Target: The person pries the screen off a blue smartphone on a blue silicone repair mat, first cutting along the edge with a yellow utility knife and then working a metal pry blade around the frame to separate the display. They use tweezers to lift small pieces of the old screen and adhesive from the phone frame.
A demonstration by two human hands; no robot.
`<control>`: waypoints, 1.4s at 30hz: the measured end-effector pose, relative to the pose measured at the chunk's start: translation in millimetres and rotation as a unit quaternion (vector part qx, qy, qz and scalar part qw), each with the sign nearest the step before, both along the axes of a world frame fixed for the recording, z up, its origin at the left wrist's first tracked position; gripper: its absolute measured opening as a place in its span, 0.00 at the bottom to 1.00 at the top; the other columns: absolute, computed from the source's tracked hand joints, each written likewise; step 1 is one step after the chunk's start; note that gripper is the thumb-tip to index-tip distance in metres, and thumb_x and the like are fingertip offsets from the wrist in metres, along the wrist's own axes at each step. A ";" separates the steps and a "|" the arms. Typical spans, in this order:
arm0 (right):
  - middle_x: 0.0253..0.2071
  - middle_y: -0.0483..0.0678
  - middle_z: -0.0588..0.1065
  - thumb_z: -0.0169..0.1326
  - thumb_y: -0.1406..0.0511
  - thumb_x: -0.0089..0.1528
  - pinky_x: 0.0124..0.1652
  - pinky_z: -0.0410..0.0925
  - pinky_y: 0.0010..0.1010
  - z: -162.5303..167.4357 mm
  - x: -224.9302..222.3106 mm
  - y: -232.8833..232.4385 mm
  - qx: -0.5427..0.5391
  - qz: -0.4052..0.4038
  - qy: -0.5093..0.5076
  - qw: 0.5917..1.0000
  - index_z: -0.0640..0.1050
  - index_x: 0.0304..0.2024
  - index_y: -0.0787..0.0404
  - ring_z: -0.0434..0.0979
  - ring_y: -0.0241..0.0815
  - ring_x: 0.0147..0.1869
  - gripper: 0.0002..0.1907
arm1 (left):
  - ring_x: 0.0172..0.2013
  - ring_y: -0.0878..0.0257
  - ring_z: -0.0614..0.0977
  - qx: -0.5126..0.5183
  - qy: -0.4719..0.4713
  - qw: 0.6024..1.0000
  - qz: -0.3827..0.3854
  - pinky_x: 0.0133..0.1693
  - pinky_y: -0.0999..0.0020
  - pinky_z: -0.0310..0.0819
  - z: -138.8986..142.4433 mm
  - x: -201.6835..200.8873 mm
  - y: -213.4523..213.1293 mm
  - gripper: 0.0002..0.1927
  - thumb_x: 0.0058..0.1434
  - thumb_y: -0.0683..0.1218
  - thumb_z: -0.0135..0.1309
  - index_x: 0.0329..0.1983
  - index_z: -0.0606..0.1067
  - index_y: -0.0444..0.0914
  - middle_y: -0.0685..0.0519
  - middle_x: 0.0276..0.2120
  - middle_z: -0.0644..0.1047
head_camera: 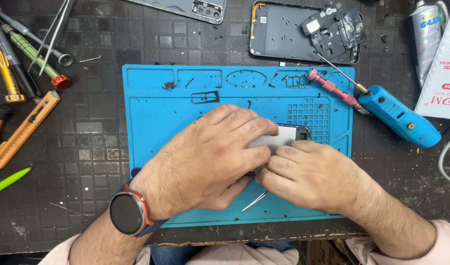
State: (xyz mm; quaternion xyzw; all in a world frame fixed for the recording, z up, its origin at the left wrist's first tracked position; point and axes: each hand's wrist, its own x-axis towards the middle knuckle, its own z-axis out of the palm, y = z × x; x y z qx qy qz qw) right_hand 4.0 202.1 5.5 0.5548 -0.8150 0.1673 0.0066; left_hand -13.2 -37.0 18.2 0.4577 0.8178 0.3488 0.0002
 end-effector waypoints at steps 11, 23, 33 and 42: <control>0.32 0.40 0.74 0.58 0.63 0.55 0.35 0.69 0.32 1.2 2.3 -4.9 0.022 -0.014 -0.043 0.999 0.74 0.33 0.55 0.76 0.39 0.37 0.07 | 0.48 0.55 0.76 -0.023 -0.042 0.999 -0.008 0.51 0.58 0.68 1.4 3.2 -3.4 0.14 0.45 0.43 0.64 0.35 0.77 0.38 0.52 0.45 0.77; 0.32 0.43 0.74 0.61 0.61 0.51 0.34 0.69 0.34 10.9 -3.6 -8.9 -0.025 -0.008 -0.052 0.998 0.76 0.34 0.58 0.76 0.42 0.34 0.12 | 0.53 0.51 0.75 0.009 -0.046 0.999 -0.009 0.57 0.53 0.66 15.4 0.5 -7.2 0.22 0.48 0.51 0.66 0.40 0.73 0.36 0.47 0.50 0.74; 0.32 0.52 0.76 0.51 0.69 0.63 0.36 0.70 0.36 -8.3 0.1 86.9 -0.022 -0.457 0.103 0.883 0.76 0.35 0.64 0.76 0.47 0.34 0.05 | 0.59 0.49 0.69 0.031 0.088 0.969 0.230 0.61 0.52 0.59 28.1 -3.7 -32.0 0.28 0.60 0.46 0.69 0.58 0.69 0.35 0.47 0.57 0.71; 0.37 0.56 0.76 0.37 0.71 0.77 0.43 0.72 0.37 -60.6 -34.9 205.4 0.012 -0.591 0.020 0.806 0.76 0.49 0.68 0.78 0.47 0.39 0.14 | 0.47 0.51 0.76 -0.008 0.137 0.940 0.311 0.50 0.62 0.69 5.7 -23.7 -61.2 0.14 0.68 0.41 0.60 0.52 0.71 0.33 0.46 0.46 0.74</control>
